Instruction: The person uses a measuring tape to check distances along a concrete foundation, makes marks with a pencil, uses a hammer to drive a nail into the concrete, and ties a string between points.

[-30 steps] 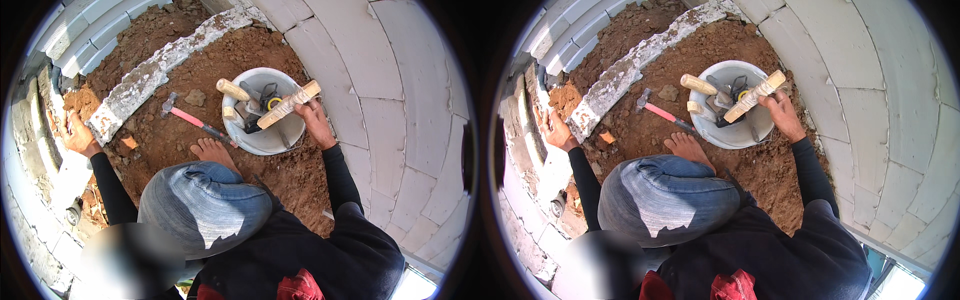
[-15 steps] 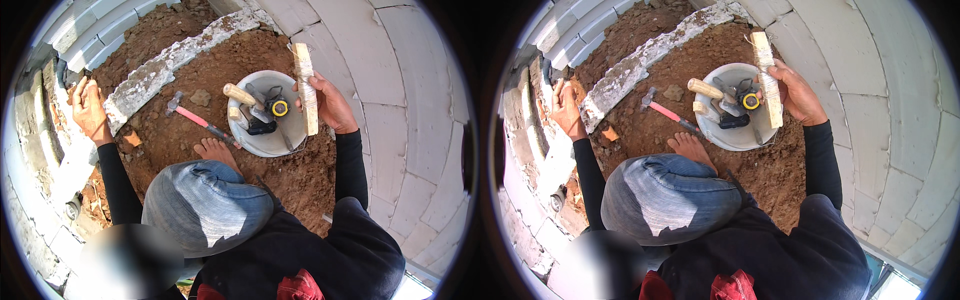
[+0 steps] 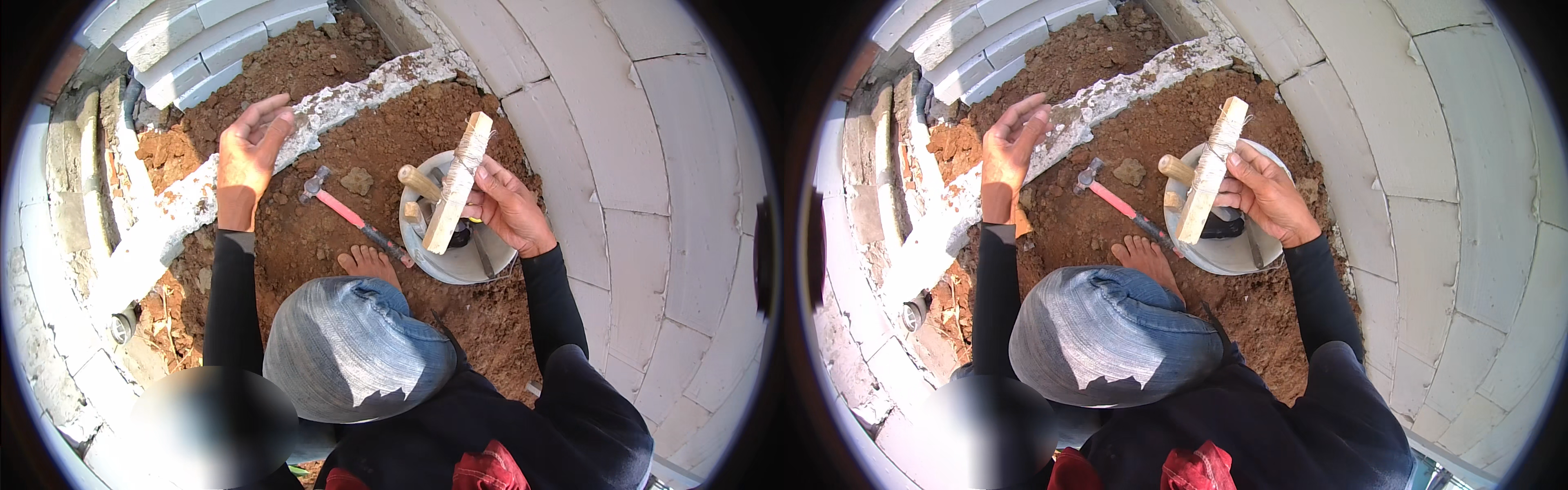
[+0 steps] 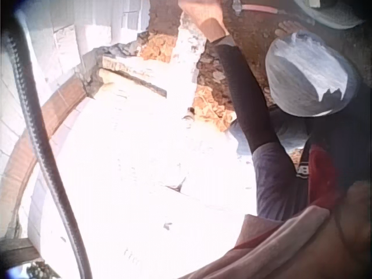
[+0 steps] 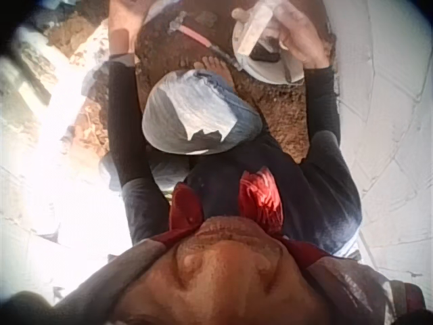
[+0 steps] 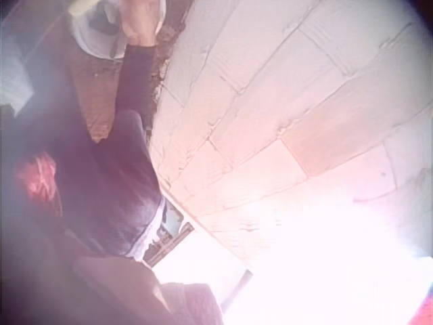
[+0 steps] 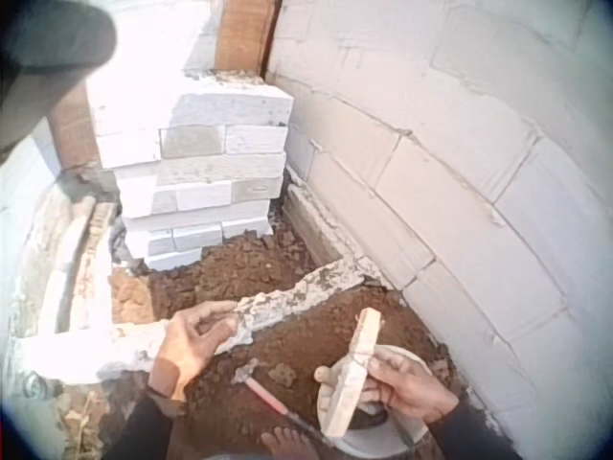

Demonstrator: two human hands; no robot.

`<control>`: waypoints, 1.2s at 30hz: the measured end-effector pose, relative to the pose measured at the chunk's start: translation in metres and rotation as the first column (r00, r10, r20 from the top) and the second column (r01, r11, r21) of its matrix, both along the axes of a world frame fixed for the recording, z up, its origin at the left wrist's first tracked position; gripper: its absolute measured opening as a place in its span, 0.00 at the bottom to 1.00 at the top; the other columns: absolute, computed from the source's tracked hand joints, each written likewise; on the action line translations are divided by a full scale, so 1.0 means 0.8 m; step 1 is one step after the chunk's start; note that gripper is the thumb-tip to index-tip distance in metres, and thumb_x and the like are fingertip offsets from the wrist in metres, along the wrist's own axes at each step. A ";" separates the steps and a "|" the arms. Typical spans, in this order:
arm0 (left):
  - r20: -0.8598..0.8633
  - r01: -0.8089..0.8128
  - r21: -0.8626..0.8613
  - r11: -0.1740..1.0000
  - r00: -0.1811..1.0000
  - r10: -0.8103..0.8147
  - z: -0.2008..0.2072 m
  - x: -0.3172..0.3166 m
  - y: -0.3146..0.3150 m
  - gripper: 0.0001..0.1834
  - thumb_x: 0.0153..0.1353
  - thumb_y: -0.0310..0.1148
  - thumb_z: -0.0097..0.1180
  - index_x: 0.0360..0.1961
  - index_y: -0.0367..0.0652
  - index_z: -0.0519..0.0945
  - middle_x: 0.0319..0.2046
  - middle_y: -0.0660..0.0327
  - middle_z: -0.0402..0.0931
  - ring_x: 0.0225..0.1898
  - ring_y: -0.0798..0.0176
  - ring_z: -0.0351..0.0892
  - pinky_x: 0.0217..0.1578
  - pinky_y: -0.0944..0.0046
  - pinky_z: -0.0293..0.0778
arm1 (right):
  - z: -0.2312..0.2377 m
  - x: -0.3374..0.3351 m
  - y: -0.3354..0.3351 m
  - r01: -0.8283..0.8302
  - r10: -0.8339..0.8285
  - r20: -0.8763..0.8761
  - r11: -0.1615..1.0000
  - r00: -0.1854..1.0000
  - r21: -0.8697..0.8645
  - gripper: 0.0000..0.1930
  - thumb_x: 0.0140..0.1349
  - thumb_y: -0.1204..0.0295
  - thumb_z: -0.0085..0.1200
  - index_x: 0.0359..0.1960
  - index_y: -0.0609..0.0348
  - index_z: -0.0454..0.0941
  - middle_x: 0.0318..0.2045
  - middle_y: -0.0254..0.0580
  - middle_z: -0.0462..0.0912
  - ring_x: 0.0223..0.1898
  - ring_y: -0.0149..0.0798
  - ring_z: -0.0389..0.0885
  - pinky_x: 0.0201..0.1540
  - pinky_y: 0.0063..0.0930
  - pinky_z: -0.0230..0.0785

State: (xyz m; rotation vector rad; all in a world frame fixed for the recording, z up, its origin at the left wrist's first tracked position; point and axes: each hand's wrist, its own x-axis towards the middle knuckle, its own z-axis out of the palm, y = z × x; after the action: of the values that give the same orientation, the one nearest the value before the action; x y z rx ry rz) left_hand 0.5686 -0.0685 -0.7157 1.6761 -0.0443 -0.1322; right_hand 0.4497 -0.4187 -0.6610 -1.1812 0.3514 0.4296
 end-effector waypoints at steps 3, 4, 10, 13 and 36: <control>-0.155 0.364 0.009 0.931 0.921 -0.358 0.047 -0.002 -0.023 0.27 0.71 0.47 0.58 0.64 0.40 0.76 0.51 0.55 0.83 0.49 0.61 0.85 0.52 0.62 0.79 | -0.006 0.045 0.054 -0.066 0.066 0.104 0.998 0.992 -0.011 0.21 0.76 0.67 0.50 0.65 0.65 0.67 0.52 0.46 0.82 0.49 0.37 0.86 0.49 0.32 0.84; -0.215 0.440 0.030 0.898 0.880 -0.424 0.063 -0.003 -0.014 0.30 0.71 0.50 0.58 0.65 0.41 0.75 0.51 0.54 0.83 0.50 0.59 0.84 0.54 0.59 0.78 | -0.002 0.061 0.085 -0.100 0.097 0.143 0.995 0.985 0.010 0.20 0.76 0.67 0.51 0.64 0.65 0.68 0.52 0.46 0.82 0.49 0.37 0.86 0.49 0.31 0.84; -0.101 0.338 -0.022 0.941 0.936 -0.338 0.078 -0.051 0.081 0.41 0.65 0.37 0.66 0.74 0.36 0.58 0.59 0.51 0.76 0.56 0.59 0.80 0.56 0.59 0.77 | 0.003 0.098 0.248 -0.331 0.359 0.311 0.933 0.880 -0.142 0.25 0.75 0.70 0.50 0.69 0.70 0.66 0.47 0.43 0.85 0.42 0.28 0.84 0.44 0.24 0.81; -0.288 0.220 -0.255 0.942 0.912 -0.291 0.078 -0.079 0.131 0.34 0.66 0.30 0.62 0.70 0.36 0.63 0.55 0.56 0.78 0.49 0.63 0.83 0.49 0.63 0.81 | -0.006 0.097 0.309 -0.341 0.377 0.331 0.926 0.865 -0.163 0.19 0.71 0.69 0.55 0.59 0.67 0.78 0.32 0.34 0.86 0.32 0.22 0.81 0.34 0.20 0.74; -0.407 -0.152 -0.612 0.776 0.902 -0.144 0.072 -0.105 0.188 0.30 0.62 0.30 0.46 0.67 0.39 0.65 0.42 0.54 0.80 0.31 0.63 0.83 0.31 0.63 0.83 | -0.032 0.093 0.347 -0.461 0.464 0.146 0.886 0.874 -0.058 0.10 0.69 0.72 0.56 0.47 0.64 0.83 0.35 0.33 0.85 0.32 0.22 0.79 0.34 0.19 0.73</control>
State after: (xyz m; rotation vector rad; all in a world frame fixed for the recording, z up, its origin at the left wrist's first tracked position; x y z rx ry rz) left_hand 0.4846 0.0817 -0.6584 0.9316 0.2335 -0.4401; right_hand 0.5245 -0.1414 -0.6866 -1.3109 -0.0724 0.7462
